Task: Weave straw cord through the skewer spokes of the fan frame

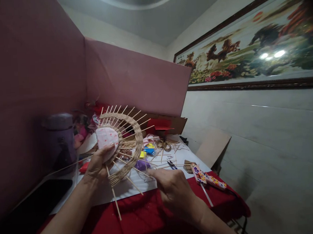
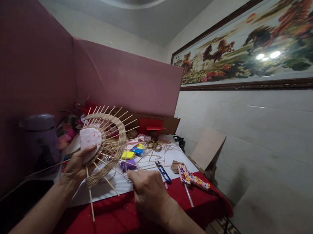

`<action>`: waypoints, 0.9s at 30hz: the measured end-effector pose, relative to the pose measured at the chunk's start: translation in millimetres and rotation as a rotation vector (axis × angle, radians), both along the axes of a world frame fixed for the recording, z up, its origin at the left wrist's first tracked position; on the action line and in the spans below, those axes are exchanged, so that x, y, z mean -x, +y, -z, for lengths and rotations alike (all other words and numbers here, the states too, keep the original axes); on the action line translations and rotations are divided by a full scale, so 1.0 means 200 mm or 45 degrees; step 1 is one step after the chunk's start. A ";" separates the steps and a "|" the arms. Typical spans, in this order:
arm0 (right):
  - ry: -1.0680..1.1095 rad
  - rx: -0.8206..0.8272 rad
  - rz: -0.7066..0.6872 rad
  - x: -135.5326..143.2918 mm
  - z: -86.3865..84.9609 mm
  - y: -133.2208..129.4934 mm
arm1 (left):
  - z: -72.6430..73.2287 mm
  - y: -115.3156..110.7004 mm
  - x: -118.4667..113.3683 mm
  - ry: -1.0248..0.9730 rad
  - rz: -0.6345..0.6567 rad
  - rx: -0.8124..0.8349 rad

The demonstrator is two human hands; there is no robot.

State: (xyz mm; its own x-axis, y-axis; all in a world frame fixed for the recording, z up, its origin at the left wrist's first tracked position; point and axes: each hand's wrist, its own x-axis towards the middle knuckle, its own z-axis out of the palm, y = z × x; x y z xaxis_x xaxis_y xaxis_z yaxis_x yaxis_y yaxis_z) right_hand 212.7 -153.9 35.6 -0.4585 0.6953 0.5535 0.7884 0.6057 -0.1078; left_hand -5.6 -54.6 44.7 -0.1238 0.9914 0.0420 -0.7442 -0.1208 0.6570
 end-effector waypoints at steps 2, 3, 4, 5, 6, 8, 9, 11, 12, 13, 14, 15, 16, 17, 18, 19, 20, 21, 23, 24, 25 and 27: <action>0.056 0.056 -0.039 -0.04 0.00 0.01 | 0.00 0.00 0.01 -0.031 0.011 -0.005; 0.111 0.094 -0.071 -0.05 0.01 0.01 | 0.00 0.00 0.01 -0.043 0.023 0.010; 0.187 0.136 -0.111 -0.06 0.01 0.02 | 0.00 0.00 0.01 -0.054 0.042 0.032; 0.275 0.176 -0.158 -0.06 0.02 0.03 | 0.00 0.00 0.01 -0.063 0.064 0.053; 0.360 0.218 -0.209 -0.05 0.03 0.04 | 0.00 0.00 0.01 -0.069 0.085 0.069; 0.483 0.290 -0.296 -0.02 0.06 0.07 | 0.00 0.01 0.01 -0.080 0.111 0.087; 0.515 0.314 -0.325 0.00 0.07 0.08 | 0.00 0.01 0.01 -0.089 0.115 0.091; 0.561 0.312 -0.342 0.05 0.11 0.10 | 0.00 0.01 0.00 -0.106 0.121 0.105; 0.591 0.291 -0.337 0.08 0.13 0.11 | 0.01 0.02 0.00 -0.113 0.129 0.113; 0.619 0.270 -0.324 0.10 0.15 0.12 | 0.01 0.02 0.00 -0.120 0.138 0.115; 0.639 0.257 -0.309 0.12 0.16 0.13 | 0.01 0.02 0.00 -0.125 0.146 0.112; 0.657 0.252 -0.295 0.13 0.18 0.14 | 0.02 0.02 0.00 -0.131 0.156 0.108; 0.673 0.252 -0.291 0.15 0.19 0.14 | 0.02 0.03 0.00 -0.135 0.165 0.105; 0.693 0.252 -0.304 0.16 0.20 0.14 | 0.02 0.03 0.00 -0.136 0.174 0.106; 0.710 0.256 -0.326 0.17 0.20 0.14 | 0.02 0.03 0.00 -0.133 0.179 0.108; 0.721 0.267 -0.352 0.17 0.20 0.13 | 0.02 0.03 0.00 -0.129 0.178 0.112; 0.727 0.281 -0.371 0.18 0.19 0.12 | 0.02 0.02 0.00 -0.124 0.171 0.111; 0.726 0.302 -0.379 0.19 0.18 0.11 | 0.01 0.02 -0.01 -0.121 0.156 0.105; 0.717 0.355 -0.363 0.19 0.17 0.08 | 0.00 0.00 -0.02 -0.126 0.105 0.104; 0.717 0.380 -0.348 0.19 0.16 0.06 | -0.01 0.00 -0.02 -0.130 0.079 0.112; 0.719 0.397 -0.330 0.19 0.15 0.05 | -0.02 -0.01 -0.03 -0.132 0.063 0.122; 0.700 0.412 -0.282 0.17 0.14 0.03 | -0.02 -0.02 -0.04 -0.130 0.051 0.138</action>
